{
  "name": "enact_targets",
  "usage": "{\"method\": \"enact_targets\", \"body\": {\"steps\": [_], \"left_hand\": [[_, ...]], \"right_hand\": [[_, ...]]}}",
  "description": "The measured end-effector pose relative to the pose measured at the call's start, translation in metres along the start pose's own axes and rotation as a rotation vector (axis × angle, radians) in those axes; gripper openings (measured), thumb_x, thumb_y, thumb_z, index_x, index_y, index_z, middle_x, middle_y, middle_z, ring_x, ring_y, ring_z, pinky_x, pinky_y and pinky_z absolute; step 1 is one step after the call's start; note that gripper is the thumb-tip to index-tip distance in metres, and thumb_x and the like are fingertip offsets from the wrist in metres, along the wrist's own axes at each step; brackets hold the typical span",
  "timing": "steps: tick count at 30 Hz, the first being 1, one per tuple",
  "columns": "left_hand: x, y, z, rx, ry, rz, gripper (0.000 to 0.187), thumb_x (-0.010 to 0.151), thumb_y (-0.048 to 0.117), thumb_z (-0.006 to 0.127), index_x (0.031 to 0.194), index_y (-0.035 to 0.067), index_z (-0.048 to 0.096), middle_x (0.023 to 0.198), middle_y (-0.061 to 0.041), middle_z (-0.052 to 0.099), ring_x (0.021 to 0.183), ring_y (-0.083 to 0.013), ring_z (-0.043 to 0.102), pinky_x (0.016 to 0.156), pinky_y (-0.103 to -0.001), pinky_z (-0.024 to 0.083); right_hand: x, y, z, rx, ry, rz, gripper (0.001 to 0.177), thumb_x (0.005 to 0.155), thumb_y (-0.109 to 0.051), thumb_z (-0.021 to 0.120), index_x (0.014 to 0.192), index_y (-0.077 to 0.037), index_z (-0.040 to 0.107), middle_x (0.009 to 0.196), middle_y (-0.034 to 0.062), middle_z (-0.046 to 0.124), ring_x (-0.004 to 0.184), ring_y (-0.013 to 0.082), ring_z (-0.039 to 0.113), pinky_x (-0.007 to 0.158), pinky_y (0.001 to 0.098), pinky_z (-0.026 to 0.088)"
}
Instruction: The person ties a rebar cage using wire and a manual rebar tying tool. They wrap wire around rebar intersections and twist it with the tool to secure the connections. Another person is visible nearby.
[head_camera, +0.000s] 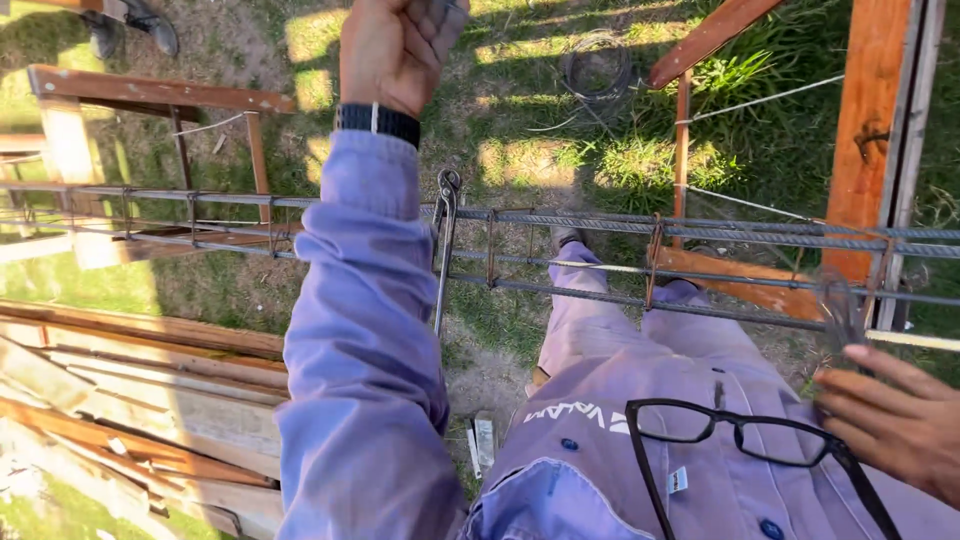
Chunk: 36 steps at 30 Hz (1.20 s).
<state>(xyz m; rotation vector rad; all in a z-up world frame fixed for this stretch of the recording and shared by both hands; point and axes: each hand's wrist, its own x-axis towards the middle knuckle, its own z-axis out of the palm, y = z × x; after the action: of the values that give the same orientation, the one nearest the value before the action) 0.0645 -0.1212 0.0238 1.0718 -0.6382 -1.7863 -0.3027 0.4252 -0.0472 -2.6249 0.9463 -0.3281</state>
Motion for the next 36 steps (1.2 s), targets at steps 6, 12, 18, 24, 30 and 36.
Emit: {"method": "enact_targets", "body": {"steps": [6,12,18,24,30,36], "left_hand": [[-0.113,-0.001,0.043,0.021,0.049,-0.054,0.02,0.103,0.012,0.048,0.102,-0.002,0.062,0.095,-0.021,0.074,0.083,-0.0301,0.073,0.078,-0.043,0.065],[-0.165,-0.09,0.036,-0.117,-0.09,-0.094,0.024,0.104,0.012,0.051,0.124,0.001,0.058,0.088,-0.015,0.071,0.072,-0.025,0.069,0.066,-0.039,0.061],[-0.19,-0.136,0.037,-0.234,-0.128,-0.127,0.025,0.103,0.011,0.052,0.126,0.005,0.058,0.085,-0.013,0.07,0.065,-0.0209,0.068,0.058,-0.035,0.06],[-0.206,-0.136,0.026,-0.321,-0.107,-0.171,0.024,0.101,0.01,0.05,0.123,0.006,0.06,0.083,-0.012,0.069,0.063,-0.0196,0.066,0.056,-0.034,0.057],[-0.203,-0.14,0.017,-0.379,-0.117,-0.278,0.024,0.099,0.008,0.049,0.12,0.007,0.062,0.082,-0.01,0.068,0.062,-0.0183,0.064,0.055,-0.032,0.055],[-0.196,-0.151,0.016,-0.374,-0.156,-0.393,0.025,0.097,0.007,0.047,0.116,0.007,0.063,0.081,-0.008,0.066,0.061,-0.017,0.063,0.054,-0.03,0.053]], "right_hand": [[-0.035,0.0,0.058,0.121,-1.04,-0.011,0.025,0.101,-0.017,0.046,0.126,-0.015,0.049,0.118,0.0146,0.047,0.115,0.0408,0.042,0.091,0.0693,0.03],[0.201,0.034,-0.164,0.185,-0.358,0.334,0.016,0.094,-0.045,0.049,0.107,-0.038,0.058,0.08,-0.0124,0.066,0.06,0.0102,0.065,0.046,0.0335,0.062],[0.409,0.06,-0.175,0.236,0.09,0.271,0.029,0.098,-0.024,0.059,0.121,-0.007,0.061,0.108,0.0159,0.069,0.094,0.0339,0.068,0.077,0.0461,0.056],[0.512,0.085,-0.059,0.509,-0.292,0.717,0.072,0.09,-0.047,0.07,0.137,0.001,0.045,0.124,0.027,0.062,0.114,0.0436,0.063,0.096,0.0555,0.049],[0.521,0.095,0.005,0.837,0.05,0.913,0.05,0.083,-0.04,0.079,0.109,-0.001,0.063,0.1,0.0192,0.068,0.099,0.0376,0.066,0.083,0.0476,0.051],[0.511,0.071,-0.09,1.058,0.637,0.737,0.042,0.078,-0.019,0.089,0.105,-0.002,0.062,0.085,0.0104,0.063,0.08,0.0201,0.06,0.07,0.0318,0.051]]}}
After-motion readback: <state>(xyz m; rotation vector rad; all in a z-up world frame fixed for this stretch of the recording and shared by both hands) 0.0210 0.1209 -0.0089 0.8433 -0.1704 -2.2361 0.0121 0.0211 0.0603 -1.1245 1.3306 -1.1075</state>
